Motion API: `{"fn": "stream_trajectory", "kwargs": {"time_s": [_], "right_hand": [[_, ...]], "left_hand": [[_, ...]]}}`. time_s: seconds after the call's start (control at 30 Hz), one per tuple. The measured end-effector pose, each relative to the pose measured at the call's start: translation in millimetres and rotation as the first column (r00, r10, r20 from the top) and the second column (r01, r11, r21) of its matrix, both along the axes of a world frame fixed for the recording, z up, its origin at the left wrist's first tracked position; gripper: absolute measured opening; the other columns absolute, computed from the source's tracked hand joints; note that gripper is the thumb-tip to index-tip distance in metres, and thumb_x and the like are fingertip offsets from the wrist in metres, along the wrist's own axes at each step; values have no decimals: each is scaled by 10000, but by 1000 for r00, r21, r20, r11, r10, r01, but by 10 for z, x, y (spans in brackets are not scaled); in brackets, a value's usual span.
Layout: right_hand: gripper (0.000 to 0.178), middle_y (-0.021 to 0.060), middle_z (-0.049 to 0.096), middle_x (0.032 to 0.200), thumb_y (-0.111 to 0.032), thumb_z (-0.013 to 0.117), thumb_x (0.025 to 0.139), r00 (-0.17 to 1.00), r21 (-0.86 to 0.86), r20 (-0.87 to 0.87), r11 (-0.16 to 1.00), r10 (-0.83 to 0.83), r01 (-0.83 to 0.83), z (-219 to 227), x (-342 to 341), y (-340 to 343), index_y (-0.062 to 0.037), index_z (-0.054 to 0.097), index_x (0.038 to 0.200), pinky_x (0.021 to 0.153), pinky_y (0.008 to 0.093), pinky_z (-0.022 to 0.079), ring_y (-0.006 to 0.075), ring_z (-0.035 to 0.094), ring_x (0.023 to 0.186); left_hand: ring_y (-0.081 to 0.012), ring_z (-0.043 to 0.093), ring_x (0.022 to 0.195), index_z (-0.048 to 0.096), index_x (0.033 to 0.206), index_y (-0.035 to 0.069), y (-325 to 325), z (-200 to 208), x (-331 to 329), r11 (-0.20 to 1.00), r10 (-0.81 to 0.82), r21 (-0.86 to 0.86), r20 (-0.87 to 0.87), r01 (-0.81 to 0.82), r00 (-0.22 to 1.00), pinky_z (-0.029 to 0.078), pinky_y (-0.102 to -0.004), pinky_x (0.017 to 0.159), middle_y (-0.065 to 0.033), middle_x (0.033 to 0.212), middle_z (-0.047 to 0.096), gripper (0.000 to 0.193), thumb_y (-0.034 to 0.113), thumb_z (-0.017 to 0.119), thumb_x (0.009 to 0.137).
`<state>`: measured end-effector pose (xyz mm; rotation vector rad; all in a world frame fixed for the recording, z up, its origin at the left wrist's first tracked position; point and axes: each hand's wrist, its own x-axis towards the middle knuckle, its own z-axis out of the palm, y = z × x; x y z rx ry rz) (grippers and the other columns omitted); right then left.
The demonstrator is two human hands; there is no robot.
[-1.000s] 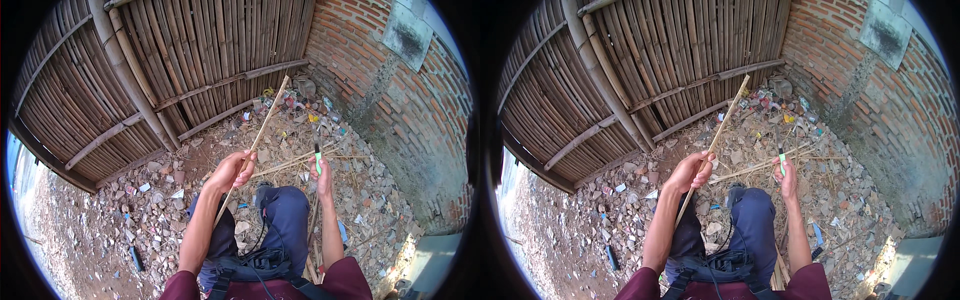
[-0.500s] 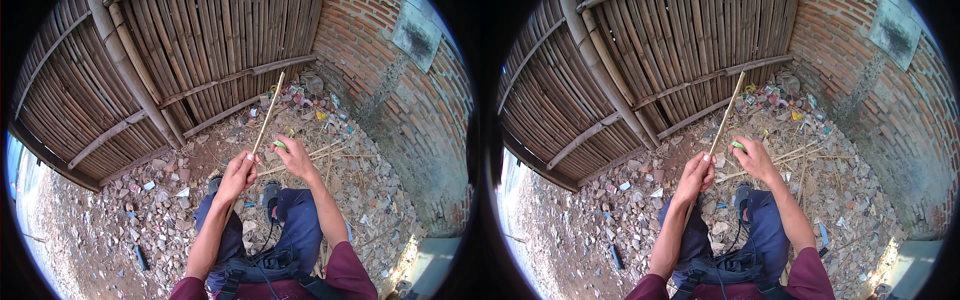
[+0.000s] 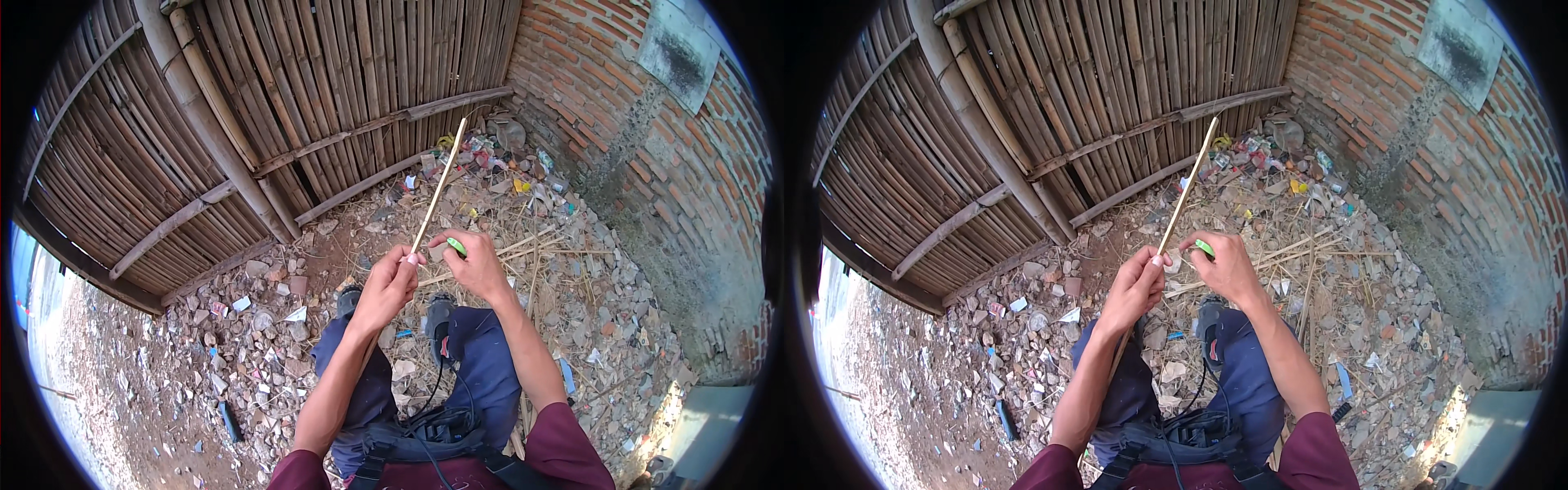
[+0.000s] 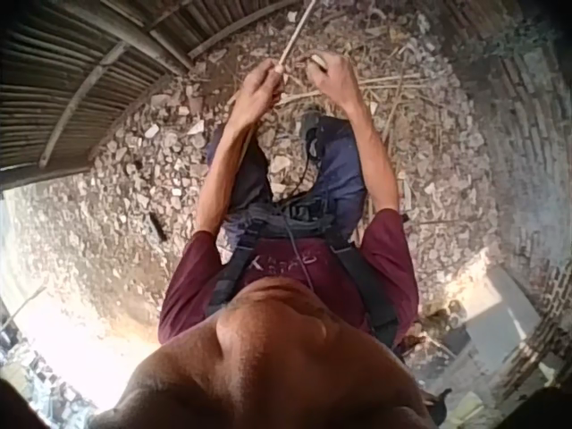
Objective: The person whittles and shapes a long thin bamboo strip using a small knife and a larger machete, removing thin shavings from the wood.
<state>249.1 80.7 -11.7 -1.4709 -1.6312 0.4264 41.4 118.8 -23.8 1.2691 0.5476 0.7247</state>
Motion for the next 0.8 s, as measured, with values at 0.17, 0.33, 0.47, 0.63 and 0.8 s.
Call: {"fn": "stream_trajectory", "kwargs": {"time_s": [0.17, 0.33, 0.47, 0.63, 0.8], "right_hand": [[262, 193, 744, 834, -67, 556, 908, 999, -9, 32, 1000, 5, -4, -44, 42, 52, -1, 765, 1052, 760, 430, 563, 323, 743, 778], [152, 224, 752, 883, -103, 634, 912, 986, 87, 164, 996, 13, -28, -93, 2, 150, -4, 727, 980, 748, 507, 573, 422, 743, 817], [110, 219, 757, 892, -52, 646, 888, 978, 73, 208, 997, -15, 0, -200, 42, 195, -12, 716, 962, 764, 532, 576, 441, 740, 842], [171, 189, 754, 826, -29, 638, 843, 974, 68, 227, 997, 11, -27, -175, -40, 265, -26, 725, 990, 721, 527, 577, 426, 744, 806], [213, 191, 749, 810, -47, 665, 811, 932, 98, 351, 993, -93, 62, -243, -12, 320, -46, 734, 1013, 672, 521, 568, 420, 740, 758]], "left_hand": [[-13, 266, 535, 556, 1190, 78, 17, 25, 48, 999, 14, -47, -20, -15, 1000, 230, -224, 474, 99, 684, 347, 197, 265, 494, 1176], [-11, 294, 507, 552, 1194, 79, 4, -60, 127, 997, 75, 31, -4, -74, 997, 232, -226, 454, 103, 659, 370, 191, 264, 510, 1171], [-14, 317, 448, 563, 1201, 61, -43, 16, 149, 989, 143, 50, -156, -137, 977, 234, -245, 406, 96, 627, 396, 204, 258, 518, 1167], [-13, 343, 485, 659, 1188, 43, 28, -154, 102, 975, 153, 184, -161, -123, 975, 255, -237, 438, 99, 643, 403, 286, 280, 500, 1171], [-67, 410, 584, 727, 1068, 16, -38, -171, 148, 927, 305, 290, -214, -238, 928, 350, -320, 539, 36, 631, 471, 292, 237, 547, 1131]]}}
